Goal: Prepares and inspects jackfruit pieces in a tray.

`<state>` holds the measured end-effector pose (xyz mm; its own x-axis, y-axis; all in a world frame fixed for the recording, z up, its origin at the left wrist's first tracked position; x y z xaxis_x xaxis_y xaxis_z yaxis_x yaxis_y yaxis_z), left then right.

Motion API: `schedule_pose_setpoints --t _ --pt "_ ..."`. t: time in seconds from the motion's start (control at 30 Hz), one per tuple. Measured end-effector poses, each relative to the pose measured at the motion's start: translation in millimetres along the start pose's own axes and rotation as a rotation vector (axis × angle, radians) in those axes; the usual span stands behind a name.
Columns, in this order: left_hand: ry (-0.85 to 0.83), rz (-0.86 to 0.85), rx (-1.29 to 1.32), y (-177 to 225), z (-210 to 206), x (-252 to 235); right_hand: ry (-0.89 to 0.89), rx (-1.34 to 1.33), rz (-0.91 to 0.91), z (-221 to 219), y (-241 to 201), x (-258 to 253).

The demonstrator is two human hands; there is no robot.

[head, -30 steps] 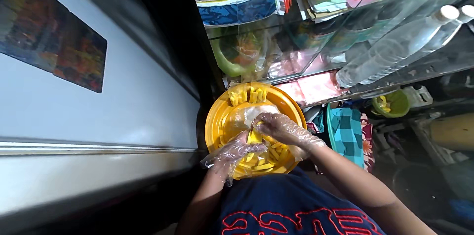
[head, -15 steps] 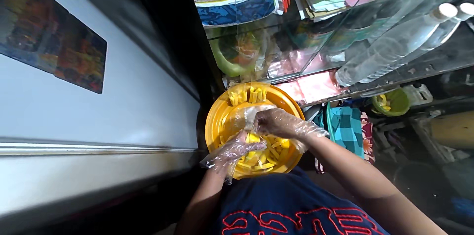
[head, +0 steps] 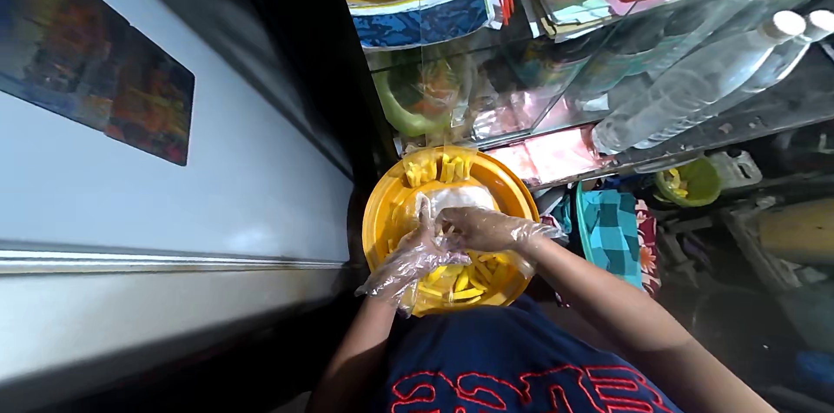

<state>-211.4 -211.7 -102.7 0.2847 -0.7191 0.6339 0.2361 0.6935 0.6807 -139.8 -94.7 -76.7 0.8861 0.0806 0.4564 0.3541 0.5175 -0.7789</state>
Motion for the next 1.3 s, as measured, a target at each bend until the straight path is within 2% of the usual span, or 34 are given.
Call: schedule_pose_setpoints --t 0.13,0.3,0.43,0.5,0.7,0.8,0.87,0.93,1.03,1.13,1.3 --pt "-0.038 -0.015 0.065 -9 2 -2 0.017 -0.039 -0.009 -2 -1 1" --pt "-0.119 -0.198 0.559 -18 -4 14 0.083 -0.142 0.014 13 11 6" --pt "-0.119 -0.218 0.726 -21 -5 27 0.255 -0.096 0.012 26 17 15" --pt "-0.061 -0.208 0.689 -17 -4 30 0.317 -0.071 0.031 27 14 19" --pt "0.093 -0.192 0.032 -5 4 27 0.370 -0.004 0.016 25 16 16" --pt "0.135 -0.134 -0.121 0 4 25 0.403 0.037 0.008 25 14 18" --pt "0.189 -0.177 -0.041 -4 2 22 0.433 0.034 0.007 27 13 21" --pt "0.196 -0.183 0.170 -4 -3 23 0.449 0.024 -0.001 29 15 22" --pt "-0.004 -0.131 0.600 -7 -16 22 0.435 0.019 -0.013 31 15 24" --pt "-0.132 -0.133 0.589 -13 -18 16 0.408 0.041 -0.010 32 12 23" --pt "-0.116 -0.116 0.570 -14 -19 16 0.298 0.133 0.015 21 2 17"
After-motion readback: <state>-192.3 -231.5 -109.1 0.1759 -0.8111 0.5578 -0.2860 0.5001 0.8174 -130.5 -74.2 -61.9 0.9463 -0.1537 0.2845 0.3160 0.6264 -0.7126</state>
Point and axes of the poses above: each hand's wrist, its own x-axis away from the middle knuckle, its own z-axis out of the back of the hand, y = z × x, the point moved 4 cm from there along -x, towards the middle knuckle
